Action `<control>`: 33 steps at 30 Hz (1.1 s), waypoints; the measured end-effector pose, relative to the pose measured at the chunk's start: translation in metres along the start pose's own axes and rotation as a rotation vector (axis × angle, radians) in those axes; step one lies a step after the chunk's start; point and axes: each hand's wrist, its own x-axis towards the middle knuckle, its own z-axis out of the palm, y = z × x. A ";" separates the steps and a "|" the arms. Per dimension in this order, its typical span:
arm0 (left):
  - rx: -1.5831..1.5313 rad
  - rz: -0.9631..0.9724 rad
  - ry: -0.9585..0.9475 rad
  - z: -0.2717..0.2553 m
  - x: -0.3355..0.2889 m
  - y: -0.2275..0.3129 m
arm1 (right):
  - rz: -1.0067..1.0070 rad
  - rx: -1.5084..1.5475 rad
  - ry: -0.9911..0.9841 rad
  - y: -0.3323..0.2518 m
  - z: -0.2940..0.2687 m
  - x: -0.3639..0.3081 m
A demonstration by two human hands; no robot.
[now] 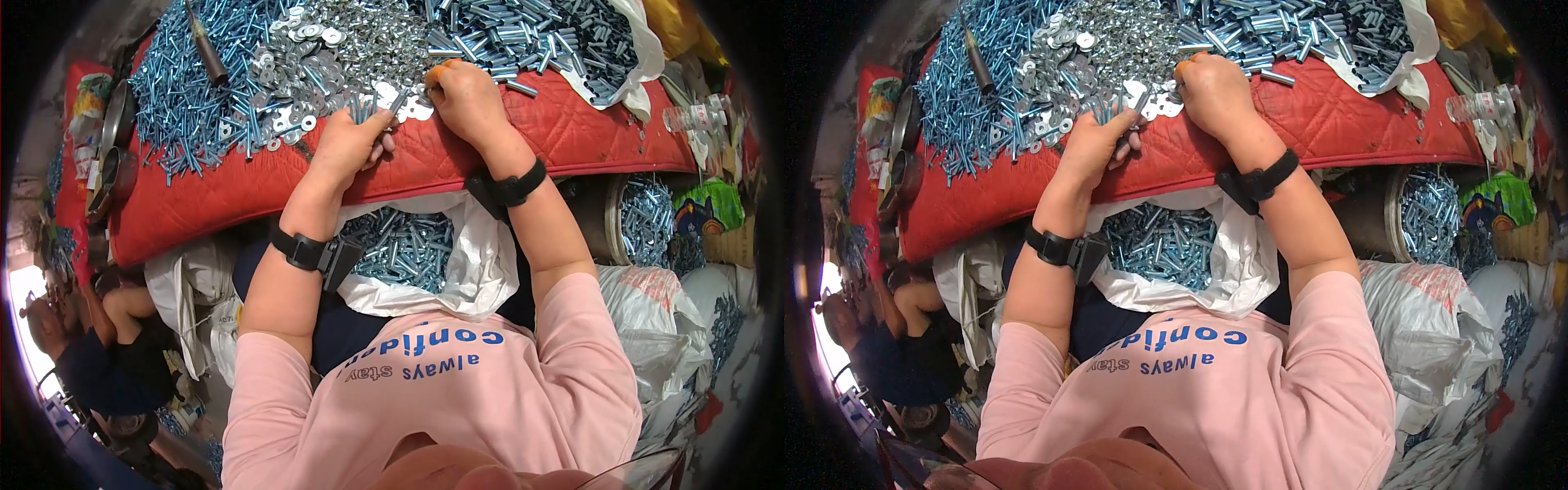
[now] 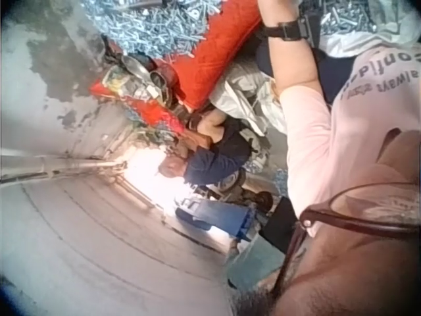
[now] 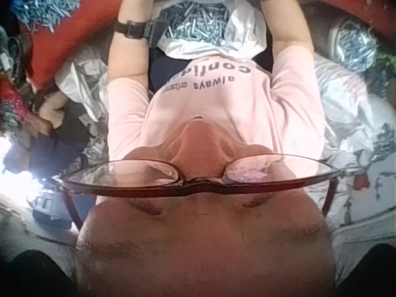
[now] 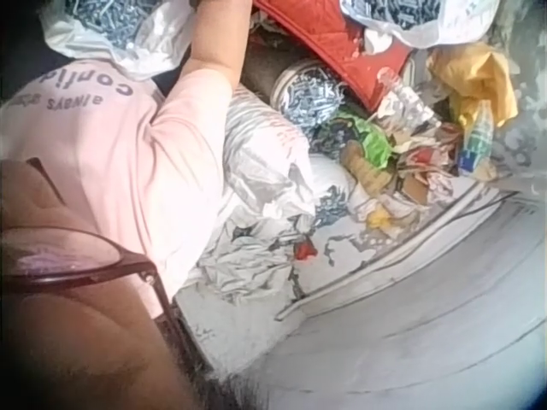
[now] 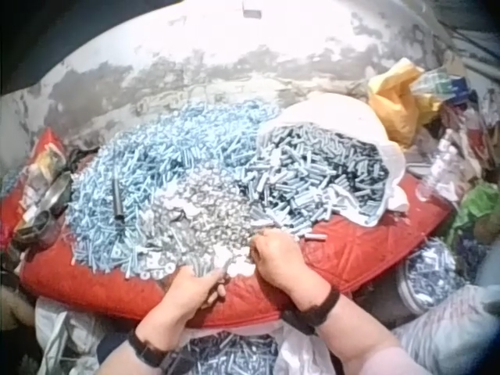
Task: Sort metal bolts and washers from a large pile into specific sets.
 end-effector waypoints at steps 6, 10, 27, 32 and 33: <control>0.021 0.032 -0.045 0.005 -0.002 0.002 | 0.260 0.848 0.028 -0.004 -0.004 -0.012; 0.044 0.043 -0.091 0.002 -0.002 0.001 | 0.182 1.001 0.031 -0.019 -0.004 -0.018; 0.116 0.010 -0.159 -0.001 -0.005 0.000 | 0.267 0.780 -0.181 -0.016 -0.021 -0.021; 0.106 -0.002 -0.135 0.000 -0.004 0.000 | 0.246 0.910 -0.049 -0.005 -0.018 -0.025; 0.093 0.010 -0.145 -0.001 -0.004 0.000 | 0.248 0.910 -0.051 -0.006 -0.016 -0.026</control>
